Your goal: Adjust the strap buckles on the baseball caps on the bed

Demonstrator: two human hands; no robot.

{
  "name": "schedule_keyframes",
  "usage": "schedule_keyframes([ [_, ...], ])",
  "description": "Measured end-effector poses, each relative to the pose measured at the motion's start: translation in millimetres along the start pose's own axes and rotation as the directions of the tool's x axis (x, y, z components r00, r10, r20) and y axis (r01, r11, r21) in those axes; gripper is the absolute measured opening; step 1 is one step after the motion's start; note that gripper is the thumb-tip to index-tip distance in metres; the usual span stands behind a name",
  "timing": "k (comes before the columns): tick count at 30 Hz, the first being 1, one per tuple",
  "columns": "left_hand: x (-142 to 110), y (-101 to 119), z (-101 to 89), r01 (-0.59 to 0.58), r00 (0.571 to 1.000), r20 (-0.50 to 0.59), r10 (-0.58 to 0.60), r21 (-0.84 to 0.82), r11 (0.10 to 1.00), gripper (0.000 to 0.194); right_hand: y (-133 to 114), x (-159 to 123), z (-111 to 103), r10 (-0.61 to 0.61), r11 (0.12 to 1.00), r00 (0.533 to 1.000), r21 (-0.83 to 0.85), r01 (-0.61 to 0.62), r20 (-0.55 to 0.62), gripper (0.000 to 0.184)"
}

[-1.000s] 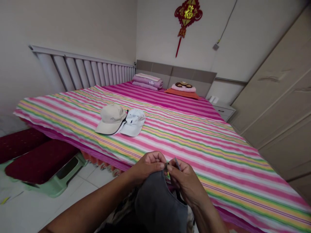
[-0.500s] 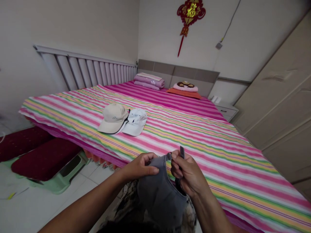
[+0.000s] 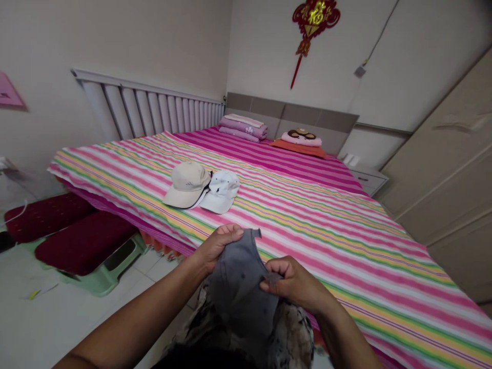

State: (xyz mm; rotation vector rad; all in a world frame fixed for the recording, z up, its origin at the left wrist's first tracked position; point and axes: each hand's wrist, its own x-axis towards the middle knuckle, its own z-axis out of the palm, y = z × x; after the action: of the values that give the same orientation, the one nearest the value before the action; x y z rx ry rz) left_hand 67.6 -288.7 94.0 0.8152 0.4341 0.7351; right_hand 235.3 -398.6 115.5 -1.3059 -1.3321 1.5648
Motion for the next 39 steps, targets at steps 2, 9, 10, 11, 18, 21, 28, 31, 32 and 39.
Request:
schedule_keyframes([
  [2,1.6,3.1,0.6,-0.032,0.999,-0.007,0.033,0.059,0.998,0.022,-6.0,-1.3,-1.0,-0.064,0.998,0.997,-0.005,0.064,-0.031,0.03],
  [9,4.3,16.8,-7.9,-0.006,1.0,0.021,0.002,0.188,0.982,0.021,-22.2,0.8,-4.0,-0.271,0.962,0.96,0.011,0.273,-0.071,0.027],
  [10,4.4,18.2,-10.3,-0.014,1.0,0.009,0.012,0.224,0.974,0.021,-21.3,3.3,-2.1,-0.254,0.961,0.962,0.09,0.263,-0.099,0.027],
  [11,4.2,19.2,-12.8,-0.026,1.0,-0.003,0.028,0.265,0.964,0.022,-20.2,6.3,0.6,-0.236,0.949,0.963,0.181,0.258,-0.133,0.027],
  [18,-15.3,3.0,-41.5,-0.008,0.996,0.092,-0.018,0.273,0.962,0.039,-23.7,27.9,18.5,-0.092,0.737,0.96,0.631,0.243,-0.263,0.019],
  [21,-34.8,-19.0,-68.1,0.09,0.969,0.216,-0.116,0.129,0.988,0.044,-26.1,35.6,15.2,-0.017,0.663,0.952,0.709,0.238,-0.305,0.021],
  [28,-67.6,-63.9,-111.3,0.196,0.981,-0.001,-0.196,-0.066,0.978,0.039,-24.1,59.2,15.0,0.087,0.552,0.98,0.828,0.1,-0.177,0.026],
  [31,-63.6,-75.3,-111.7,0.213,0.973,-0.053,-0.225,-0.171,0.962,0.037,-26.8,67.2,25.4,0.068,0.569,0.984,0.817,0.096,-0.163,0.023],
  [32,-61.4,-78.3,-111.1,0.222,0.972,-0.03,-0.234,-0.219,0.95,0.036,-27.8,69.0,28.1,0.057,0.581,0.985,0.808,0.099,-0.162,0.022],
  [39,-60.7,-86.7,-117.1,0.214,0.976,0.046,-0.214,-0.405,0.889,0.038,-26.8,76.7,26.6,0.031,0.602,0.974,0.782,0.162,-0.226,0.025],
])
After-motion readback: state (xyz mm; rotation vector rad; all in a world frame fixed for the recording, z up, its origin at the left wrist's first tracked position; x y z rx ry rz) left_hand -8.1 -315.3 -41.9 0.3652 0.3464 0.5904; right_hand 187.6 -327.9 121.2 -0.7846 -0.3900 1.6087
